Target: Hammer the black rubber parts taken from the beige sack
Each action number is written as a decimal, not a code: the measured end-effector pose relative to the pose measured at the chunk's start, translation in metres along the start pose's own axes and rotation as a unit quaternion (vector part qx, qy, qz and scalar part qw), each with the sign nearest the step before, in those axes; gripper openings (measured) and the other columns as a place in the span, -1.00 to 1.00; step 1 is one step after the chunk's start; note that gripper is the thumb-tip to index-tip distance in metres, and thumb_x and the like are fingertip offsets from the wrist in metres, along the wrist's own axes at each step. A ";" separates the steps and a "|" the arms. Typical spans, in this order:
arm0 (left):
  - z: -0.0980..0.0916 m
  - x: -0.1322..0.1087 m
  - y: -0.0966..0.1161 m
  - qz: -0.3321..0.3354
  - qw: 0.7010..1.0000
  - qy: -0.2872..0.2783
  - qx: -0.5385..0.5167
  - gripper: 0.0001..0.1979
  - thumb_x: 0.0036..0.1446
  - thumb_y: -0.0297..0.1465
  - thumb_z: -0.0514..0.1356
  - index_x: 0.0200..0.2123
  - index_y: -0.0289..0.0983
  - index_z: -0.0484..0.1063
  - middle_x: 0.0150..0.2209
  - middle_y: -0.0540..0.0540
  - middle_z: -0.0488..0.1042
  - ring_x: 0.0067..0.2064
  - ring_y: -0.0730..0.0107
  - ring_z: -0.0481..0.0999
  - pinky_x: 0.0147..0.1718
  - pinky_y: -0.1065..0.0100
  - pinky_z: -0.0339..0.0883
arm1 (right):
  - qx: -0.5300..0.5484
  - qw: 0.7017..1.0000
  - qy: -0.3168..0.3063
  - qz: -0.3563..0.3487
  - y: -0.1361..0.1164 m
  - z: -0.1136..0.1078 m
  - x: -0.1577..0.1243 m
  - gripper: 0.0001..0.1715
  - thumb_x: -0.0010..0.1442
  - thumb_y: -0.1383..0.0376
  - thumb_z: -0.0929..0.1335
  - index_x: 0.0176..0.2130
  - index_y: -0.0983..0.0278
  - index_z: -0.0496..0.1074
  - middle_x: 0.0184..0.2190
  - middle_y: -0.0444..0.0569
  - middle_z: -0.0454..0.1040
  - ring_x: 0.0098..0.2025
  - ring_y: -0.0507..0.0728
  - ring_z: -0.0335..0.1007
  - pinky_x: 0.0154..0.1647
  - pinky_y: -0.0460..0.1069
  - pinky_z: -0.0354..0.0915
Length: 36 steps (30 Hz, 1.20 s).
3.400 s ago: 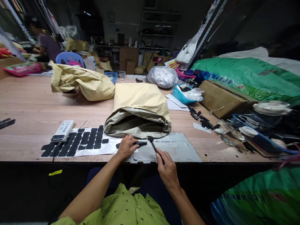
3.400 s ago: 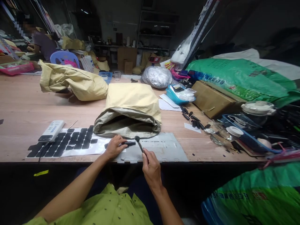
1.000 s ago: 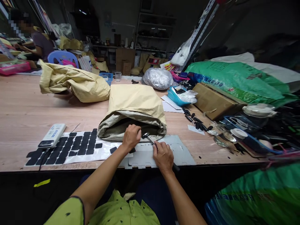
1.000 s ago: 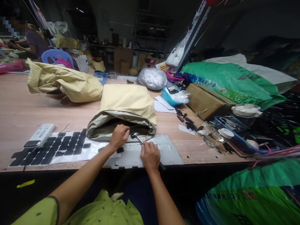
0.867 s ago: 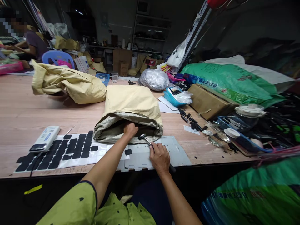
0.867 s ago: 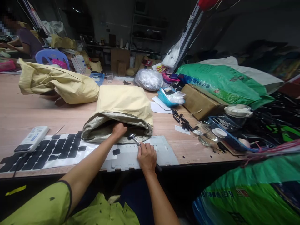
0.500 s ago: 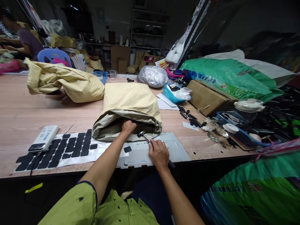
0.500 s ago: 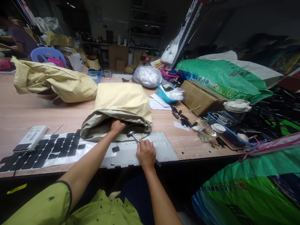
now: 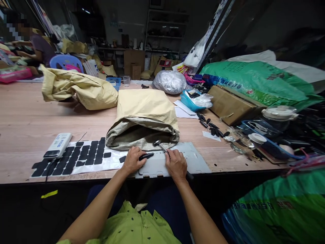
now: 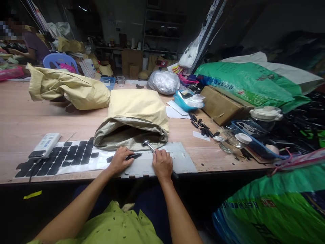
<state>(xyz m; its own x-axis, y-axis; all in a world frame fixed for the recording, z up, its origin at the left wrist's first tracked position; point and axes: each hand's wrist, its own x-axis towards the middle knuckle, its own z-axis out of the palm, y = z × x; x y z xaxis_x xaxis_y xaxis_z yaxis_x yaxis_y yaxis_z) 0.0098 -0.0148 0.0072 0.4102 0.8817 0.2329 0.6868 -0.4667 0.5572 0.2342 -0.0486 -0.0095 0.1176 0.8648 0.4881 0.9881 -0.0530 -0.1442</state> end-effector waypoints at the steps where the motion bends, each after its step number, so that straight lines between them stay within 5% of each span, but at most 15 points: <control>1: 0.001 0.000 -0.001 0.003 1.000 -0.002 -0.001 -0.77 0.10 -0.38 0.25 -0.14 -0.22 0.57 -0.28 -0.10 0.46 -0.19 0.23 0.33 -0.14 0.21 0.23 | 0.000 1.000 -0.003 -0.002 0.001 0.000 0.001 -0.74 0.29 0.26 0.28 -0.07 0.23 0.49 -0.29 -0.03 0.43 -0.25 0.12 0.20 -0.24 -0.01 0.06; 9: -0.006 0.003 0.002 -0.034 0.998 -0.020 -0.041 -0.81 0.07 -0.37 0.30 -0.20 -0.22 0.56 -0.28 -0.07 0.48 -0.17 0.24 0.34 -0.11 0.23 0.22 | 0.116 0.993 -0.027 0.018 -0.002 -0.019 -0.007 -0.68 0.31 0.25 0.23 -0.07 0.25 0.49 -0.25 0.02 0.48 -0.21 0.14 0.31 -0.15 0.02 0.19; 16: -0.006 0.006 0.001 -0.054 0.997 -0.031 -0.054 -0.82 0.06 -0.37 0.31 -0.22 -0.21 0.57 -0.30 -0.05 0.46 -0.18 0.25 0.34 -0.15 0.26 0.20 | 0.365 0.920 -0.122 0.078 -0.025 -0.045 -0.036 -0.61 0.30 0.14 0.22 -0.07 0.26 0.50 -0.14 0.06 0.53 -0.09 0.15 0.46 -0.06 0.03 0.36; 20: -0.004 0.006 -0.001 -0.051 0.996 -0.033 -0.065 -0.83 0.07 -0.36 0.31 -0.22 -0.19 0.57 -0.31 -0.03 0.46 -0.19 0.26 0.33 -0.16 0.26 0.19 | 0.375 0.915 -0.121 0.093 -0.030 -0.050 -0.046 -0.59 0.29 0.13 0.24 -0.02 0.26 0.49 -0.06 0.08 0.52 -0.02 0.17 0.46 -0.01 0.05 0.36; 36: -0.003 0.007 -0.002 -0.059 0.996 -0.040 -0.049 -0.85 0.07 -0.36 0.31 -0.24 -0.15 0.57 -0.27 -0.03 0.47 -0.16 0.25 0.33 -0.14 0.25 0.18 | 0.366 0.919 -0.142 0.040 -0.049 -0.052 -0.044 -0.62 0.31 0.17 0.20 -0.07 0.24 0.51 -0.22 0.06 0.54 -0.18 0.15 0.47 -0.12 0.02 0.37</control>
<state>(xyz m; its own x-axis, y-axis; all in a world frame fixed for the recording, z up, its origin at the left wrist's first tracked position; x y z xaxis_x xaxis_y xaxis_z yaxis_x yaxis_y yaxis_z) 0.0096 -0.0081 0.0101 0.3797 0.9198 0.0991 0.6721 -0.3478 0.6537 0.1857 -0.1103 0.0208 0.0542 0.9739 0.2205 0.6333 0.1372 -0.7617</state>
